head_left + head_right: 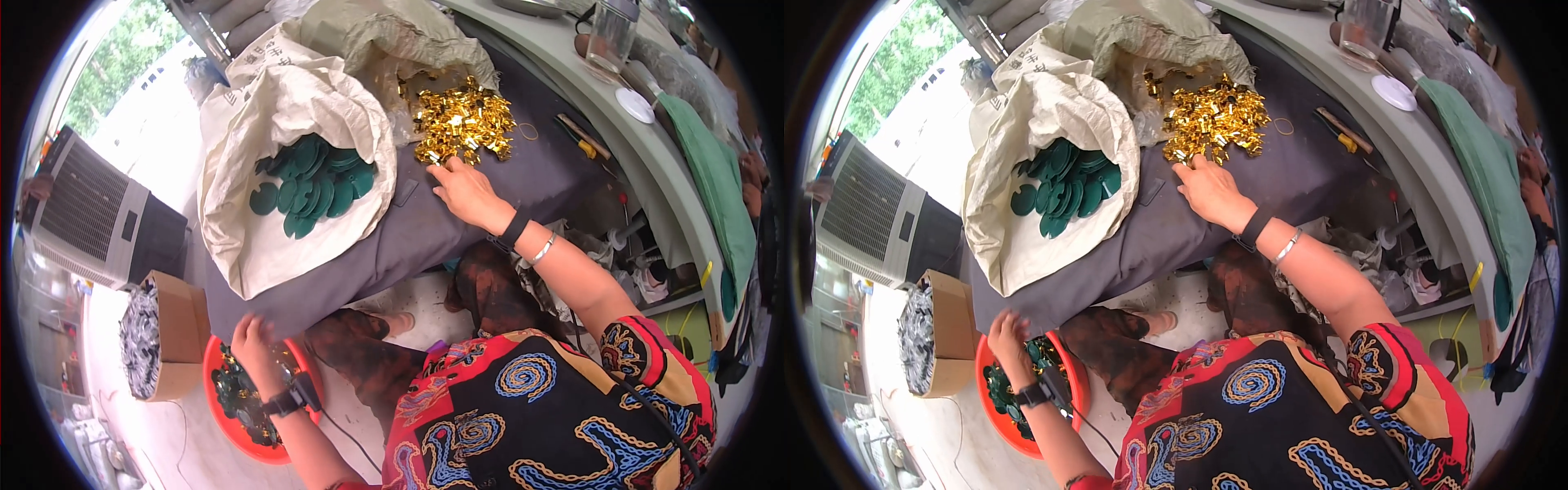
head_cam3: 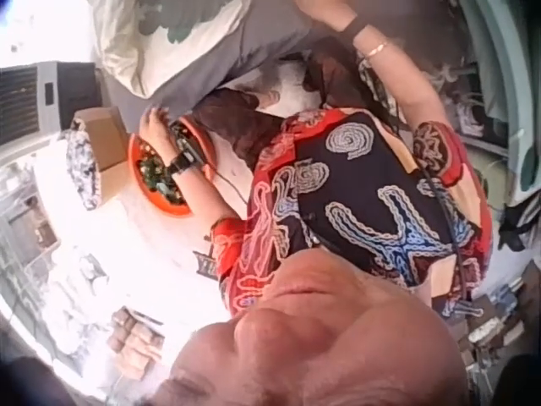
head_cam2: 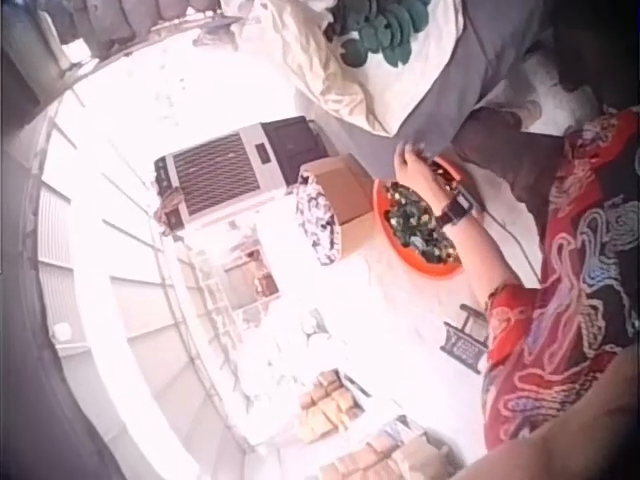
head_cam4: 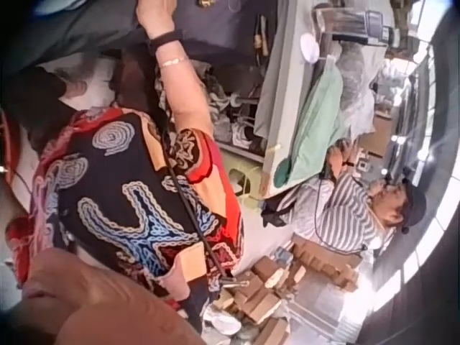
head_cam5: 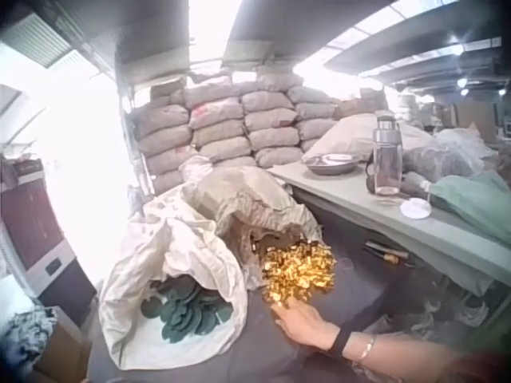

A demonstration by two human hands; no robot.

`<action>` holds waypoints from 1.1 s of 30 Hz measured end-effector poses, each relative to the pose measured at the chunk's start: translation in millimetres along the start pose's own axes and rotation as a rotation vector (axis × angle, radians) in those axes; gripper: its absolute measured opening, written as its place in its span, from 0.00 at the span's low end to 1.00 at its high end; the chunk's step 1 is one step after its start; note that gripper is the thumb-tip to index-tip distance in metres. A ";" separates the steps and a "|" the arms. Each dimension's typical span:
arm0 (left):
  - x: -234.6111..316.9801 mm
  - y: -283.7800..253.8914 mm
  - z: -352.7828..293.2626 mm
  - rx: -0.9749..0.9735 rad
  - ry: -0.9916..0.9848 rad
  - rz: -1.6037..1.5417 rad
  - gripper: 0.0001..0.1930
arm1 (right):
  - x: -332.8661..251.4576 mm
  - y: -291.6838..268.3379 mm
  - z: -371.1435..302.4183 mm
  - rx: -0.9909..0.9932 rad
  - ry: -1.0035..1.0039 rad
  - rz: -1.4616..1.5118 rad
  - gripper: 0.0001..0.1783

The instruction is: The recorder is assembling small green and gold plastic components at a workstation in a warehouse environment.

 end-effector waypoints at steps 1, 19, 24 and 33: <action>25.1 32.8 -4.2 -0.054 -0.001 0.022 0.12 | 3.2 2.7 -4.3 -0.006 -0.001 -0.007 0.19; 72.6 202.3 79.8 -0.271 0.307 0.962 0.29 | -10.6 -15.2 -14.2 0.235 -0.091 -0.023 0.08; 42.6 177.2 71.6 -0.393 0.025 0.561 0.21 | -4.6 -12.5 -15.1 0.244 -0.072 0.047 0.09; 62.2 186.2 -67.9 -0.623 -0.244 -0.157 0.16 | -5.6 -2.6 -37.8 0.049 0.261 0.872 0.08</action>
Point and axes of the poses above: each hand's wrist, its own z-axis towards the middle knuckle, its own y-axis out of the palm, x = y × z, the point moved 7 cm from there along z, towards the middle knuckle, and after that the axes turned 3 degrees about -y, right-handed, at the moved point
